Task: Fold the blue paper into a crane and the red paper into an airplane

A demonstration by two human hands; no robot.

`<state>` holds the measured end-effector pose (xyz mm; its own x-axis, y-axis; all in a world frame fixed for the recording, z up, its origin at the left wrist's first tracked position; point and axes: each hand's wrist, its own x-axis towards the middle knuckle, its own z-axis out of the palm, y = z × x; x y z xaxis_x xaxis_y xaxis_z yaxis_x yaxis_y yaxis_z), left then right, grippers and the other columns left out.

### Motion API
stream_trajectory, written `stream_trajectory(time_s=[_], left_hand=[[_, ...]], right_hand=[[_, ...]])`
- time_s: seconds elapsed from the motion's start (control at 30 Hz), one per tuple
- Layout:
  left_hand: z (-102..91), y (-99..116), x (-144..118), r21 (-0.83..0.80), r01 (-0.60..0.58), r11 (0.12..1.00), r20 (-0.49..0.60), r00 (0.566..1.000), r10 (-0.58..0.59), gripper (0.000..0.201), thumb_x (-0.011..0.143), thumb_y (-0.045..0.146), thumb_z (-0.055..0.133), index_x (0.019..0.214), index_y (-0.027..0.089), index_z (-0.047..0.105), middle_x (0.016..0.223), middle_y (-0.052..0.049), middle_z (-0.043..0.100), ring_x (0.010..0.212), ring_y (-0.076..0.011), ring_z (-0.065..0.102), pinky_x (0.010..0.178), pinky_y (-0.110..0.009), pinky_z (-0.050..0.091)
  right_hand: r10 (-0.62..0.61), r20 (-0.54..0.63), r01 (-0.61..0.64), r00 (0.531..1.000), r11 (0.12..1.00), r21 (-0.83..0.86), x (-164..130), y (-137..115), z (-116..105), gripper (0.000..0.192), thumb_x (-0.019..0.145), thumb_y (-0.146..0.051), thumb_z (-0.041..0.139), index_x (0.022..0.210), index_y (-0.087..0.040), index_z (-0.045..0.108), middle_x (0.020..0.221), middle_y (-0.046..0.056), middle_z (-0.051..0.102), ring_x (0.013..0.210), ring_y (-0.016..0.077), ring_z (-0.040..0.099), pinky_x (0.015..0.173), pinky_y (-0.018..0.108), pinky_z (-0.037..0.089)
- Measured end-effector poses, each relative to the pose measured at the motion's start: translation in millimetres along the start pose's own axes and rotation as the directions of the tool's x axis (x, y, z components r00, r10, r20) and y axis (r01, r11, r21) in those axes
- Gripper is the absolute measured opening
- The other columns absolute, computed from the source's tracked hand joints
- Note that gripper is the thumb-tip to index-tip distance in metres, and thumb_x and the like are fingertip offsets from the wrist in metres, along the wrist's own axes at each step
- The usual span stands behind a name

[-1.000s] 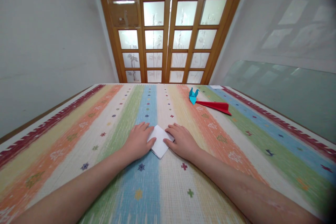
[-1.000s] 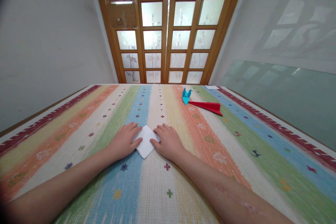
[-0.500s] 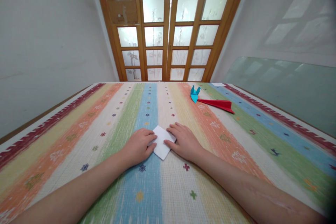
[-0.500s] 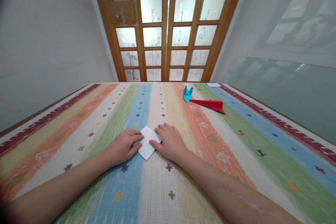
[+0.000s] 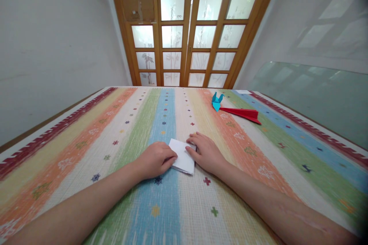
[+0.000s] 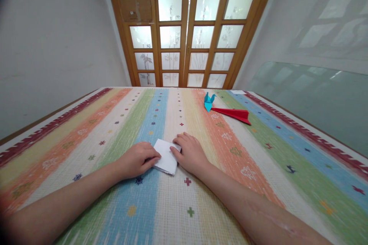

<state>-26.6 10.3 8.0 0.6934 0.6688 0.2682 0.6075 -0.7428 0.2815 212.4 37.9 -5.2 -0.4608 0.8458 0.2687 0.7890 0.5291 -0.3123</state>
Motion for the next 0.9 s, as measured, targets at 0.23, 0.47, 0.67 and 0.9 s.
stream_trajectory(time_s=[0.23,0.47,0.67,0.9], left_hand=[[-2.5,0.0,-2.0,-0.067,-0.062,0.996,0.024,0.998,0.064,0.022,0.092,0.034,0.057,0.103,0.021,0.070,0.095,-0.007,0.071,0.092,-0.0218,0.064,0.087,-0.036,0.044],[-3.4,-0.7,-2.8,-0.052,-0.060,0.997,0.042,0.997,0.062,0.041,0.086,0.042,0.064,0.120,0.020,0.063,0.107,-0.010,0.069,0.099,-0.0249,0.062,0.087,-0.038,0.045],[-1.7,-2.5,-2.3,-0.063,-0.035,0.997,0.016,0.999,0.036,0.025,0.092,0.030,0.055,0.111,0.019,0.067,0.100,-0.008,0.071,0.096,-0.0218,0.063,0.086,-0.034,0.046],[-0.6,-1.1,-1.6,-0.102,0.120,0.988,-0.032,0.992,-0.124,0.022,0.092,0.023,0.052,0.110,0.019,0.064,0.091,-0.005,0.070,0.083,-0.0187,0.064,0.077,-0.030,0.047]], right_hand=[[0.012,-0.027,-0.010,1.000,0.998,0.064,1.7,0.5,-0.1,0.028,0.097,-0.038,0.042,0.097,-0.022,0.065,0.109,0.007,0.066,0.111,0.0235,0.055,0.103,0.039,0.035],[0.134,-0.102,-0.104,0.986,0.960,0.259,2.9,10.0,6.9,0.037,0.100,-0.037,0.033,0.116,-0.022,0.063,0.115,0.008,0.068,0.110,0.0240,0.059,0.094,0.037,0.042],[0.157,-0.109,-0.102,0.982,0.913,0.395,2.6,14.9,11.1,0.033,0.099,-0.036,0.038,0.117,-0.024,0.062,0.105,0.006,0.070,0.103,0.0241,0.062,0.087,0.036,0.045],[0.190,-0.120,-0.109,0.974,0.865,0.489,2.3,14.7,9.5,0.031,0.099,-0.037,0.040,0.118,-0.025,0.061,0.098,0.005,0.070,0.095,0.0220,0.064,0.084,0.034,0.046]])
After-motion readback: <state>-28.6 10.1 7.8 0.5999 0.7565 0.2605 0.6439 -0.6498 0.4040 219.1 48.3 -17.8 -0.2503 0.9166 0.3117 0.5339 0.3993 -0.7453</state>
